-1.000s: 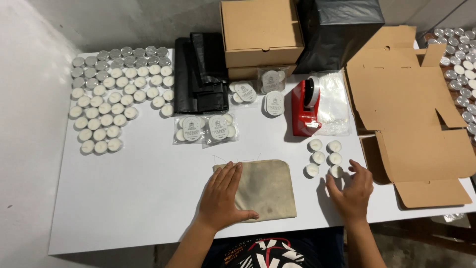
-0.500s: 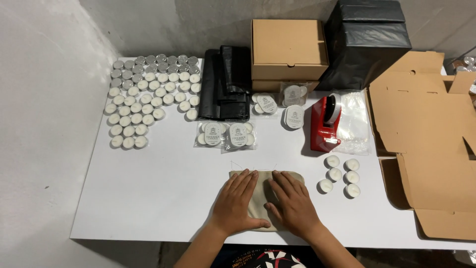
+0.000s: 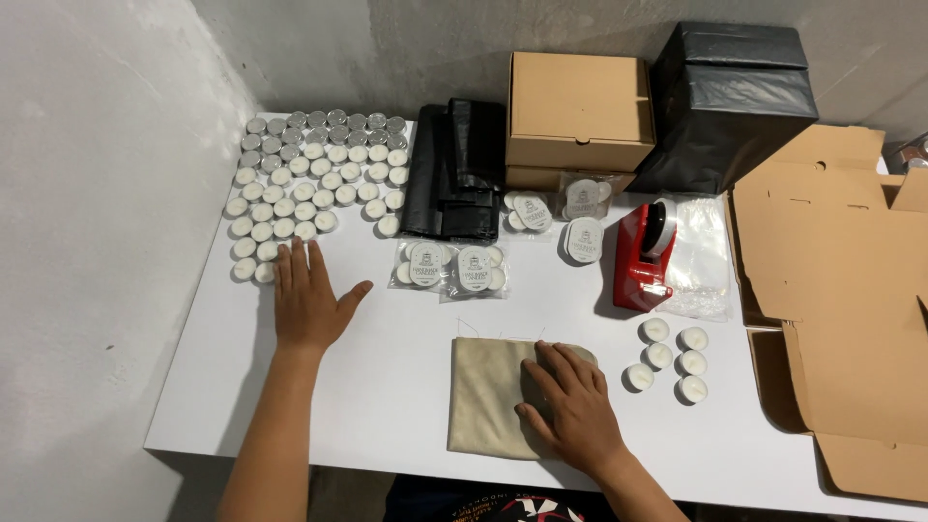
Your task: Cleaning small metal tea light candle containers using a cloth before packaging.
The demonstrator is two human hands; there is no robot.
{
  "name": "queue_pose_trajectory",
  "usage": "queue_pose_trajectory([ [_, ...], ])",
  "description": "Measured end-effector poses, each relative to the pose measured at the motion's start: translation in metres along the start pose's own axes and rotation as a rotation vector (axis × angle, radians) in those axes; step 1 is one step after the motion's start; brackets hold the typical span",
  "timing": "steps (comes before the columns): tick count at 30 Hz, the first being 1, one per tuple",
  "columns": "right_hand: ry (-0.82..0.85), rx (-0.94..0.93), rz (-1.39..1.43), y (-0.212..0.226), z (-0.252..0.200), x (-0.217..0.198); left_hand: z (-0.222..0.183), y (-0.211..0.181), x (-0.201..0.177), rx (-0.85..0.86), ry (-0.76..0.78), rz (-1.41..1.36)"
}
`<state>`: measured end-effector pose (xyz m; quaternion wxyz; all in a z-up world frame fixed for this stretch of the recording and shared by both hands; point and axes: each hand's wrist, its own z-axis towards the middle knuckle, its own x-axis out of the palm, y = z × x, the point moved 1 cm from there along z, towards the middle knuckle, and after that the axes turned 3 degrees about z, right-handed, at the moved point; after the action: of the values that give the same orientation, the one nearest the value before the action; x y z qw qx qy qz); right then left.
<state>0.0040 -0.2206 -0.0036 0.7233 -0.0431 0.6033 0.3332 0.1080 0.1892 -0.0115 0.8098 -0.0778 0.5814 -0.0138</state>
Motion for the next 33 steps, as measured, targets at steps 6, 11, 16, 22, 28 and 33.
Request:
queue_pose_trajectory([
  [6,0.002,0.001,0.011,-0.003,-0.001,0.002,-0.003,0.007,0.013,-0.029,0.084,-0.036],
  [11,0.017,0.013,0.017,-0.003,-0.001,0.002,-0.008,0.005,0.011,0.013,-0.022,-0.051],
  [16,0.019,0.015,0.026,-0.003,-0.001,0.001,-0.016,0.0,0.01,0.013,-0.027,-0.11],
  [22,0.04,0.031,0.03,-0.002,0.001,0.001,-0.019,0.003,0.017,0.119,-0.26,-0.133],
  [28,0.023,0.024,0.029,-0.003,0.002,0.0,-0.023,0.004,0.021,0.029,-0.226,-0.152],
  [33,0.017,0.021,0.048,-0.003,0.0,-0.001,-0.03,-0.006,0.021,0.091,-0.17,-0.244],
])
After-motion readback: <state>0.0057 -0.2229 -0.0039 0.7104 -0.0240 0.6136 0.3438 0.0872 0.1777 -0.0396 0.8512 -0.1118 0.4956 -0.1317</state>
